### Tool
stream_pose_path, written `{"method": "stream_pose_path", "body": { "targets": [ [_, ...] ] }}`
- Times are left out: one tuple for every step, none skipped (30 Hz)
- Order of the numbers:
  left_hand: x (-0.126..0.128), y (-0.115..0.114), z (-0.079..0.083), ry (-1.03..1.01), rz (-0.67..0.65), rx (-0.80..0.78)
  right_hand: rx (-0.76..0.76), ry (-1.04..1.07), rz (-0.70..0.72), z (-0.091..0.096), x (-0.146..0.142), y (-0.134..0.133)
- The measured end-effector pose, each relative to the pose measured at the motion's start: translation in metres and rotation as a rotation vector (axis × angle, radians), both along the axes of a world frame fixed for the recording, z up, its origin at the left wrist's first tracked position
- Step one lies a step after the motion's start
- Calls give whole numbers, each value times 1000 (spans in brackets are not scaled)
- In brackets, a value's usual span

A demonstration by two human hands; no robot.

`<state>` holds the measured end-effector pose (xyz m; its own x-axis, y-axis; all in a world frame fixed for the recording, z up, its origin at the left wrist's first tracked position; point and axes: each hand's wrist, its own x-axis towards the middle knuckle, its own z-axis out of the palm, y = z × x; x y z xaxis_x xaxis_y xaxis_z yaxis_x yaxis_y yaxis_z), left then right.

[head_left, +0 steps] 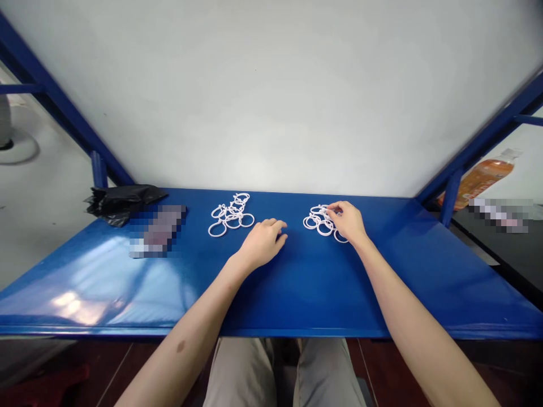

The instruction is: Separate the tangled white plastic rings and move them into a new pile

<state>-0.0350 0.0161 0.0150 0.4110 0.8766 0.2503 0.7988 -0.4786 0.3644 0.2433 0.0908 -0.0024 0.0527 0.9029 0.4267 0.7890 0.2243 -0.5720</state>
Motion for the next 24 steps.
{"method": "stream_pose_path", "body": {
  "targets": [
    [1, -1, 0, -32, -56, 8, -1, -11, -1, 0, -1, -1],
    [2, -1, -1, -50, -89, 28, -3, -21, -3, 0, -2, -2],
    [2, -1, -1, -52, -94, 57, -5, -29, -4, 0, -2, -3],
    [1, -2, -2, -40, -73, 91, -7, -36, -6, 0, -2, -4],
    [1, -2, -2, -16, -33, 123, -7, -40, -8, 1, -2, -5],
    [0, -2, -2, 18, 19, 143, -5, -44, -12, 2, -1, -6],
    [-1, -1, -3, 58, 73, 147, -1, -47, -17, 3, 0, -7],
    [-2, -1, -3, 99, 118, 136, 8, -50, -25, 4, 0, -9],
    [-3, -1, -2, 135, 142, 112, 20, -51, -34, 5, 1, -11],
    [-3, -1, -2, 163, 145, 84, 33, -51, -42, 6, 1, -13],
    [-3, -1, -2, 182, 130, 58, 49, -50, -49, 7, 1, -16],
    [-3, -1, -1, 191, 101, 39, 71, -49, -54, 8, 0, -19],
    [-2, -2, 0, 187, 68, 26, 100, -47, -56, 10, -3, -23],
    [-1, -2, 1, 165, 37, 18, 132, -43, -50, 11, -7, -27],
    [0, -2, 2, 122, 14, 10, 162, -35, -29, 12, -12, -32],
    [1, -3, 2, 53, 0, -4, 185, -22, 7, 13, -18, -37],
    [2, -3, 3, -43, -10, -32, 193, -2, 65, 15, -26, -43],
    [3, -3, 4, -160, -20, -77, 180, 26, 143, 16, -34, -48],
    [3, -2, 5, -290, -34, -137, 151, 63, 229, 17, -43, -54],
    [3, -2, 6, -424, -54, -205, 104, 106, 314, 17, -51, -59],
    [3, -2, 6, -553, -79, -277, 52, 141, 386, 18, -58, -63],
    [3, -1, 7, -673, -105, -345, 14, 168, 434, 18, -65, -67],
    [3, 0, 7, -779, -126, -404, -16, 185, 470, 18, -69, -70],
    [3, 0, 7, -871, -137, -453, -33, 195, 490, 18, -72, -72]
  ]
}}
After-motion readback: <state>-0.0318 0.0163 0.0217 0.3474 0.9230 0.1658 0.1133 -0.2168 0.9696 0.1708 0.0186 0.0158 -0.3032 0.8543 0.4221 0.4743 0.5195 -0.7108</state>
